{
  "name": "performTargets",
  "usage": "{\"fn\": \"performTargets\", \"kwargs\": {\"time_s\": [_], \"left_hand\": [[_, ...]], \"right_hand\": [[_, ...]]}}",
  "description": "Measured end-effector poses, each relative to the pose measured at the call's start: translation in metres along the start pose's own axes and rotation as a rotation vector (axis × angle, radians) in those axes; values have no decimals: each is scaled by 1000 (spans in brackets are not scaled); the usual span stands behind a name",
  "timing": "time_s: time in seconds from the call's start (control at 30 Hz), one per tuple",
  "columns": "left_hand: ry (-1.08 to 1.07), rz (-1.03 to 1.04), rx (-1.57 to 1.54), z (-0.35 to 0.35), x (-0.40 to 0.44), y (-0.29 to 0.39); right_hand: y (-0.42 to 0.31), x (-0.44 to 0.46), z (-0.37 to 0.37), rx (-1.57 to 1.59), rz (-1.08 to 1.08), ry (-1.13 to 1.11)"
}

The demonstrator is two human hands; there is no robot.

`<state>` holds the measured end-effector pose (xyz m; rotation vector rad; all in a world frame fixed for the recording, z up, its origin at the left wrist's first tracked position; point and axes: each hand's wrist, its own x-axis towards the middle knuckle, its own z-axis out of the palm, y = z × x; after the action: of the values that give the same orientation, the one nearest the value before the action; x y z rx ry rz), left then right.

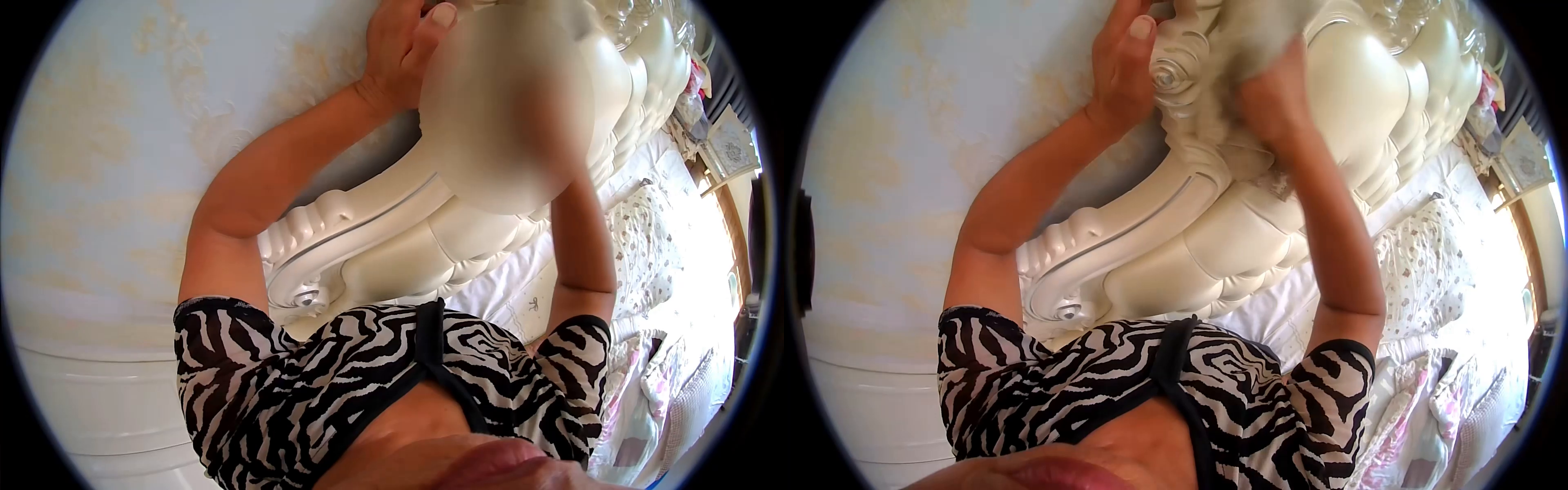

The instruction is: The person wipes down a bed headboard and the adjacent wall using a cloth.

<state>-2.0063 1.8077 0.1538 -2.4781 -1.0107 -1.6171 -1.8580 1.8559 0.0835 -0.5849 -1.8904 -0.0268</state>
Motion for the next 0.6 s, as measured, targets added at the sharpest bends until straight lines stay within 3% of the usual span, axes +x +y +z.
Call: {"fn": "performTargets", "kwargs": {"time_s": [0.07, 0.13, 0.27, 0.33, 0.43, 0.6], "left_hand": [[-1, 1, -21, 0, 0, -3], [6, 3, -9, -2, -1, -3], [-8, -6, 5, -2, -4, -1], [-4, -1, 19, -2, -2, -1], [-10, -7, 9, -1, -7, 1], [-7, 4, -1, 3, -1, 5]], "right_hand": [[-24, 0, 4, 180, -18, 147], [-33, -12, 14, 139, -7, 282], [-63, -119, 37, 87, 27, 135], [-74, -135, 21, 176, 72, -114], [-64, -133, 30, 263, 82, -108], [-55, -80, 27, 226, 130, 104]]}}
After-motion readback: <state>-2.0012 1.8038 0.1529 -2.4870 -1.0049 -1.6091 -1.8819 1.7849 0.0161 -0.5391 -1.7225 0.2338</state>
